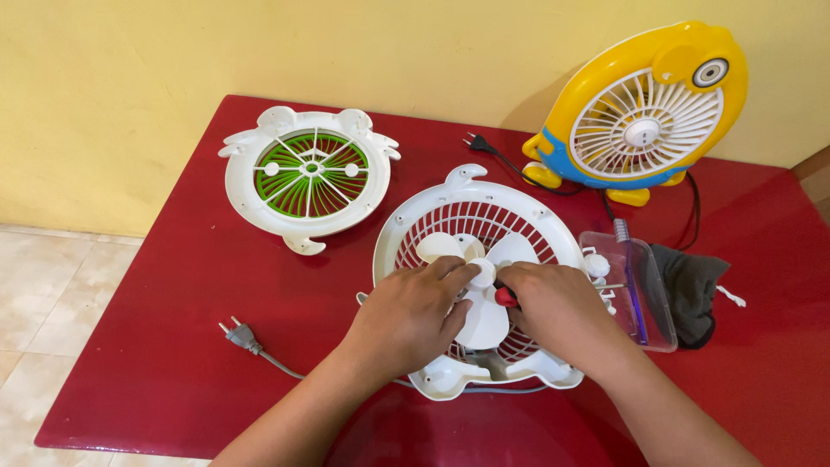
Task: The person assembles a small electric fan by securing the fan blade to the motor hub using a screwdriver. They tighten the central screw to fix the blade in place on the fan housing.
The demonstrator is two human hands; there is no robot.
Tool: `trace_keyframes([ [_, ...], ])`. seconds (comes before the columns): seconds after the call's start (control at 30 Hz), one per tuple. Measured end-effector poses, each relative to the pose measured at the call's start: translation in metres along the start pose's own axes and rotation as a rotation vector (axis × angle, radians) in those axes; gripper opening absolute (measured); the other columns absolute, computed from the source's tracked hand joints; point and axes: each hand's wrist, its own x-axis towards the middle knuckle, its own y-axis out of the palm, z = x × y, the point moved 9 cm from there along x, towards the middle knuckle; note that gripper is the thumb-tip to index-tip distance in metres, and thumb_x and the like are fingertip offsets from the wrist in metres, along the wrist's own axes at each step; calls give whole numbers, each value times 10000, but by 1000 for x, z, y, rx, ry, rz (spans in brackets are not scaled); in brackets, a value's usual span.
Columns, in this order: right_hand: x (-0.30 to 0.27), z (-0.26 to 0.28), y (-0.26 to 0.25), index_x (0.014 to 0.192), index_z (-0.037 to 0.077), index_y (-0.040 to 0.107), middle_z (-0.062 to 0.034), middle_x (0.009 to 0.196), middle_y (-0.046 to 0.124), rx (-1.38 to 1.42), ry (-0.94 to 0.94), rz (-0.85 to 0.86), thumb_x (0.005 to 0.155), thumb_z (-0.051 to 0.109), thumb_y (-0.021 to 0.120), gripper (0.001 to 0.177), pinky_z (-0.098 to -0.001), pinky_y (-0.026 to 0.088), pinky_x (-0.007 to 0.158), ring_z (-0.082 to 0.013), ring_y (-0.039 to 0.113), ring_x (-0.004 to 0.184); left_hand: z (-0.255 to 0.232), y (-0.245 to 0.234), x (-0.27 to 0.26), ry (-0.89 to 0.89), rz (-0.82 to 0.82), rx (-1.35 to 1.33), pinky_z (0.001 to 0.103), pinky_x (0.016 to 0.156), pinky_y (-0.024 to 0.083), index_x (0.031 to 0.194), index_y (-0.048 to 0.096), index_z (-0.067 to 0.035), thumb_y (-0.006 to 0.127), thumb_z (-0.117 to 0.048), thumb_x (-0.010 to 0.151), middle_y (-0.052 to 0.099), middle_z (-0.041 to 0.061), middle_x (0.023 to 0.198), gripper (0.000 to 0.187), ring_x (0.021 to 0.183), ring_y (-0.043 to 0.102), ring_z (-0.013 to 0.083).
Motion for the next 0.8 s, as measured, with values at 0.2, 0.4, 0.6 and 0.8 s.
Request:
trace_keyframes([
  [0.2,2,2,1,906,63,693,-116,895,722,-32,15,-18,708,59,752,206,-472,554,737,-346,712,862,0,1,-1,11,1,1,471,724,554,1232,664,-39,661,-193,909,696,134,1144,358,793,704,360],
  [0.4,3,3,2,953,72,700,-128,905,726,-50,17,-6,690,66,761,270,-472,556,750,-353,709,870,0,1,-1,25,-13,5,470,724,554,1232,660,-46,661,-191,907,693,130,1132,356,795,702,356],
  [0.6,3,3,3,893,52,689,-138,914,730,-54,9,-21,697,33,736,203,-480,558,738,-365,708,863,0,0,-2,30,-17,1,478,706,546,1223,656,-46,662,-188,899,689,128,1124,354,778,695,357],
  [0.8,3,1,7,890,49,675,-146,894,723,-83,-4,-48,709,26,730,191,-487,558,725,-368,710,844,-1,0,-3,46,-30,-1,478,717,545,1219,657,-43,659,-180,897,687,125,1115,350,800,695,353],
])
